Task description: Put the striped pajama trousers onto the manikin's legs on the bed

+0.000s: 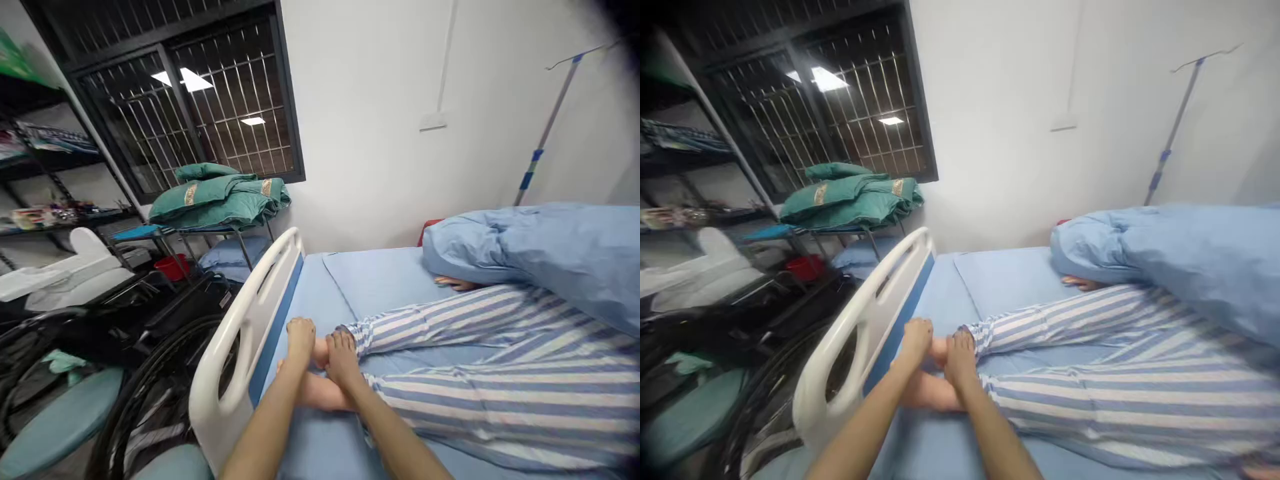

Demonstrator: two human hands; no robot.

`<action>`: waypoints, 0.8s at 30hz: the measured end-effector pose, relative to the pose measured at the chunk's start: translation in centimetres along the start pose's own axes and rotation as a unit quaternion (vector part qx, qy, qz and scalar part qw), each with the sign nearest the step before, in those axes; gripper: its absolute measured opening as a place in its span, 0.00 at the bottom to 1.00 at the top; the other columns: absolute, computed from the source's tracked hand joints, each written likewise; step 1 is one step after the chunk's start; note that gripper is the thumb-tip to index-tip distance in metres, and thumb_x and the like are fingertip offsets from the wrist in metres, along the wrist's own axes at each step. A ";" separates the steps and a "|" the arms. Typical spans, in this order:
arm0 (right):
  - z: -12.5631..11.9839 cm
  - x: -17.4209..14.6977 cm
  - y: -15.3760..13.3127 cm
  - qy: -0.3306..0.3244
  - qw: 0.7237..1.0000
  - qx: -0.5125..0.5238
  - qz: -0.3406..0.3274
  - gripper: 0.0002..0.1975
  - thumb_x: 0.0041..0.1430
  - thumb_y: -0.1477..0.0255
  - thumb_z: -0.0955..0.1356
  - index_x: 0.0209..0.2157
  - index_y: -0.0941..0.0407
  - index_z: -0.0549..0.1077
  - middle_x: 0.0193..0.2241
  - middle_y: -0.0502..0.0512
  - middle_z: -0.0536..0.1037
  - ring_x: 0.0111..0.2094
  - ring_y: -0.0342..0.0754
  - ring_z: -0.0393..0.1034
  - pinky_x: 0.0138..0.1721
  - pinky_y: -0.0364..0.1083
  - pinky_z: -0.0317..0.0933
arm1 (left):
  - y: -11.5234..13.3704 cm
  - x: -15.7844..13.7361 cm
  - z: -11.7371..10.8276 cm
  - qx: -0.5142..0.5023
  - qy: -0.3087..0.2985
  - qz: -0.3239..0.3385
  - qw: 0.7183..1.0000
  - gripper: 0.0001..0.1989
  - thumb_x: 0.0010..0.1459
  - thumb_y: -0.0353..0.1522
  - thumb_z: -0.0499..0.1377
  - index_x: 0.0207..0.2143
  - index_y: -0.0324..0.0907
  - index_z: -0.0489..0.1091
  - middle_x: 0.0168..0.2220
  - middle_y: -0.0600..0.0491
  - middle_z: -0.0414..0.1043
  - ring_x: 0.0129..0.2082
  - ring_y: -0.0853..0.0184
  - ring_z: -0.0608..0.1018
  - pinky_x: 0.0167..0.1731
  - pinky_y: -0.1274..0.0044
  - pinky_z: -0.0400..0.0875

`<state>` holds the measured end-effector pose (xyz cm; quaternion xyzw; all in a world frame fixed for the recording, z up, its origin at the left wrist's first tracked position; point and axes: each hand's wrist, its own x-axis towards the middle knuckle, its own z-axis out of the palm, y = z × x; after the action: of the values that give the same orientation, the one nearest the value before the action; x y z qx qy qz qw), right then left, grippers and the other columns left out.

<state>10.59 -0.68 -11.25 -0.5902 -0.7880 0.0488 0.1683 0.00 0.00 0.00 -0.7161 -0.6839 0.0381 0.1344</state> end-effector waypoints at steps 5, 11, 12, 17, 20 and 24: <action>-0.6 -0.2 -0.1 -0.017 1.000 -0.007 0.006 0.30 0.46 0.70 0.63 0.53 0.59 0.57 0.55 0.62 0.54 0.57 0.56 0.39 0.54 0.51 0.26 | -0.4 -1.9 -0.4 0.010 0.000 -0.010 1.000 0.19 0.54 0.22 0.40 0.42 0.31 0.66 0.40 0.36 0.66 0.39 0.63 0.71 0.33 0.76 0.65; -1.1 -0.5 -0.1 -0.035 0.999 -0.010 0.007 0.31 0.46 0.71 0.63 0.54 0.57 0.55 0.56 0.61 0.53 0.57 0.55 0.37 0.54 0.52 0.27 | -0.6 -2.3 -1.2 0.022 -0.026 -0.020 0.999 0.20 0.54 0.22 0.41 0.42 0.29 0.67 0.40 0.35 0.67 0.40 0.63 0.72 0.32 0.77 0.66; -1.2 -0.6 -0.1 -0.034 0.999 -0.009 0.005 0.31 0.45 0.70 0.63 0.54 0.57 0.55 0.56 0.61 0.53 0.57 0.55 0.37 0.54 0.51 0.27 | -0.7 -2.1 -1.3 0.023 -0.033 -0.021 0.999 0.19 0.54 0.23 0.41 0.41 0.31 0.68 0.38 0.37 0.69 0.38 0.63 0.72 0.32 0.76 0.66; -1.3 -0.6 0.0 -0.033 0.999 -0.004 0.004 0.31 0.46 0.70 0.63 0.54 0.58 0.55 0.56 0.61 0.53 0.57 0.56 0.38 0.54 0.52 0.28 | -1.0 -0.4 -1.6 0.031 -0.077 -0.024 0.996 0.17 0.52 0.24 0.44 0.36 0.36 0.72 0.31 0.41 0.72 0.32 0.64 0.75 0.30 0.74 0.67; -1.0 -0.6 0.1 -0.023 1.000 -0.002 0.002 0.32 0.46 0.69 0.63 0.54 0.58 0.55 0.56 0.62 0.52 0.58 0.57 0.37 0.54 0.52 0.27 | -0.7 0.9 -1.2 0.043 -0.118 -0.033 0.992 0.14 0.48 0.25 0.49 0.32 0.35 0.73 0.25 0.42 0.72 0.27 0.63 0.75 0.24 0.74 0.67; -0.6 -0.5 0.3 -0.015 1.000 -0.003 -0.001 0.32 0.45 0.69 0.63 0.55 0.58 0.54 0.57 0.62 0.51 0.58 0.57 0.37 0.54 0.52 0.26 | 0.1 2.2 -0.3 0.065 -0.171 -0.022 0.983 0.08 0.41 0.25 0.54 0.25 0.33 0.73 0.18 0.46 0.69 0.21 0.62 0.73 0.20 0.74 0.64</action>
<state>11.16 -1.16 -10.91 -0.5895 -0.7910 0.0552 0.1544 0.34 2.08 0.53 -0.6733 -0.7086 0.2017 0.0625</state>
